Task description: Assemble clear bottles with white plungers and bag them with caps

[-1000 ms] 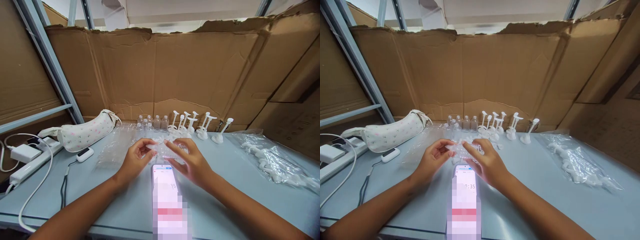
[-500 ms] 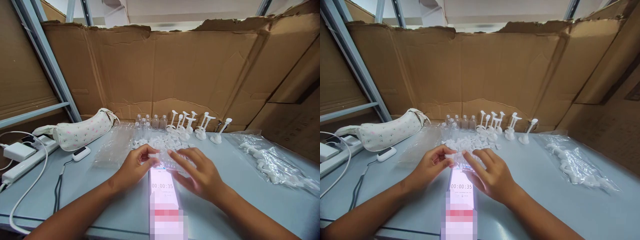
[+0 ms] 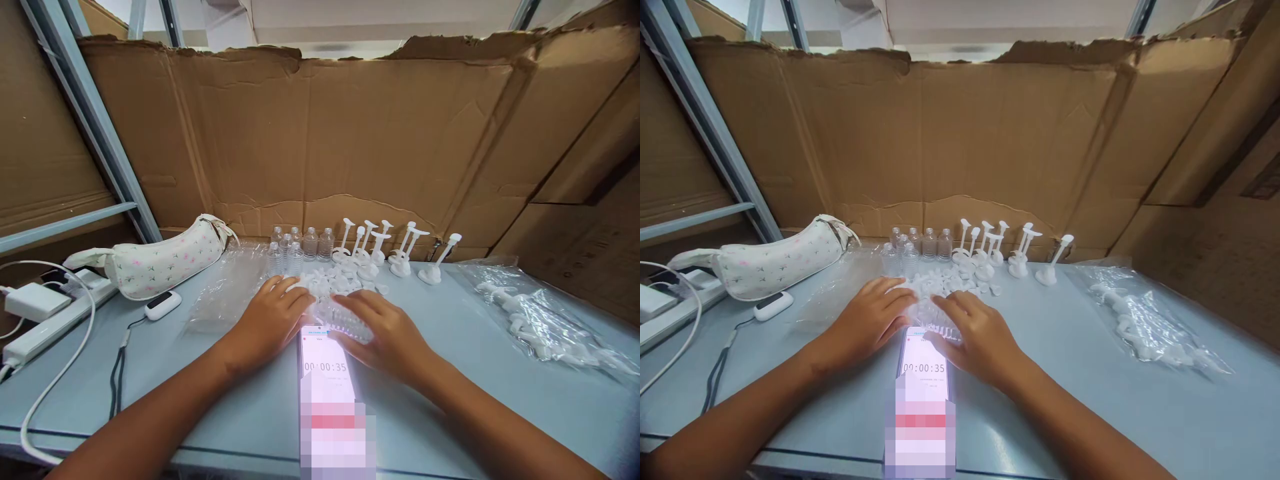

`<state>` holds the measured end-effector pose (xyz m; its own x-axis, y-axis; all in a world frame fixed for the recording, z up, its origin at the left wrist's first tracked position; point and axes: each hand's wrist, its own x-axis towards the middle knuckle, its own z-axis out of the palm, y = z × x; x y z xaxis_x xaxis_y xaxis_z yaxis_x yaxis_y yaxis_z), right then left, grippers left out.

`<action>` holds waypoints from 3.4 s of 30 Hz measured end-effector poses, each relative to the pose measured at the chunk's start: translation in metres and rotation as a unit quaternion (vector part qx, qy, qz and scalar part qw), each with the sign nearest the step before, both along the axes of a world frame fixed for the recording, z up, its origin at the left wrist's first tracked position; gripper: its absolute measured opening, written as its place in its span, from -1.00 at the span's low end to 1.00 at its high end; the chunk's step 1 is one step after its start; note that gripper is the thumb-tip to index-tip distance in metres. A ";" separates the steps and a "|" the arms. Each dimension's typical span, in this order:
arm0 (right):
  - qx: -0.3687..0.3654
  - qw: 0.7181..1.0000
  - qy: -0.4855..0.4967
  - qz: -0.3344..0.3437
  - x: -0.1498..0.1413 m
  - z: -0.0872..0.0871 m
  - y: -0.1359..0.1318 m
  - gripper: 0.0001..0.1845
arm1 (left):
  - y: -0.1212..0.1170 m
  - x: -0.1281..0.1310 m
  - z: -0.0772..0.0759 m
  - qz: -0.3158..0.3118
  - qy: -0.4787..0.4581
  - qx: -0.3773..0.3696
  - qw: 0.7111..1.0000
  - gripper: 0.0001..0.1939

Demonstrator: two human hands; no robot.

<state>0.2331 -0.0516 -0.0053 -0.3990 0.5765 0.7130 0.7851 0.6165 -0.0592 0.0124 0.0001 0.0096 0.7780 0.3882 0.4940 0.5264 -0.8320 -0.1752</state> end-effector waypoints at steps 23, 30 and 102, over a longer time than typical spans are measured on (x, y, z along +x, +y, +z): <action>0.042 0.996 -0.077 -0.026 -0.006 -0.006 -0.002 -0.62 | -0.003 0.006 -0.006 0.026 0.015 -0.068 0.997 -0.74; 0.047 0.995 -0.082 -0.013 -0.010 -0.005 -0.006 -0.61 | -0.005 0.006 -0.005 0.026 0.013 -0.093 0.995 -0.67; -0.202 0.943 -0.064 -0.257 0.105 -0.002 0.110 -0.60 | 0.005 0.001 0.000 0.074 -0.070 0.009 0.995 -0.79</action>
<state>0.3385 0.0584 -0.0078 -0.0600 0.9314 0.3589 0.9908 0.0993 -0.0923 0.0136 0.0054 0.0092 0.6367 0.4838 0.6005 0.6630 -0.7411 -0.1060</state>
